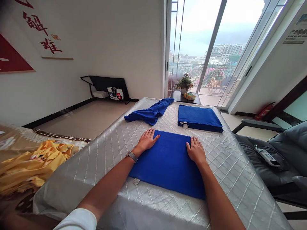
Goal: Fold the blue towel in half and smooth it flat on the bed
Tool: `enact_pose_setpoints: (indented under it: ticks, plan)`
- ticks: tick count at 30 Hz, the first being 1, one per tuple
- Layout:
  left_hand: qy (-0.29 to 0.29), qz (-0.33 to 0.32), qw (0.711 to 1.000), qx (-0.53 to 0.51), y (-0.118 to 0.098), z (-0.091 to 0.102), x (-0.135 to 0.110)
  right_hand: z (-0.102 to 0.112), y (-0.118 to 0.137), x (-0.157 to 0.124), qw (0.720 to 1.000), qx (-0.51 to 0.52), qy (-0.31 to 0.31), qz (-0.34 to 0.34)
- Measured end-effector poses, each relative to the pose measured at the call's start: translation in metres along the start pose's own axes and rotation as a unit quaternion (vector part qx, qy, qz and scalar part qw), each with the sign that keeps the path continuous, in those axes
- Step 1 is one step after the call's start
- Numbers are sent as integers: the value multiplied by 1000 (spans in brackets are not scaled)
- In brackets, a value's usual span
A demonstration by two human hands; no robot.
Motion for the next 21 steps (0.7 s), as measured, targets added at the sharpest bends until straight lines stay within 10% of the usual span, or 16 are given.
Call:
enact_pose_setpoints:
  ticks: [15, 21]
  plan:
    - [49, 17, 998, 32, -7, 15, 4, 6, 5, -5, 1000, 17, -3, -10]
    - [23, -48, 999, 9, -77, 13, 24, 5, 7, -5, 1000, 28, -5, -9]
Point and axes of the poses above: each hand's wrist, its own x-axis towards the middle knuckle, its own z-axis out of the back of the hand, y = z × x, the point moved 1 cm from there along x, towards the middle knuckle, and after that the axes turned 11 degrees about -z, right-handed, at the moved point
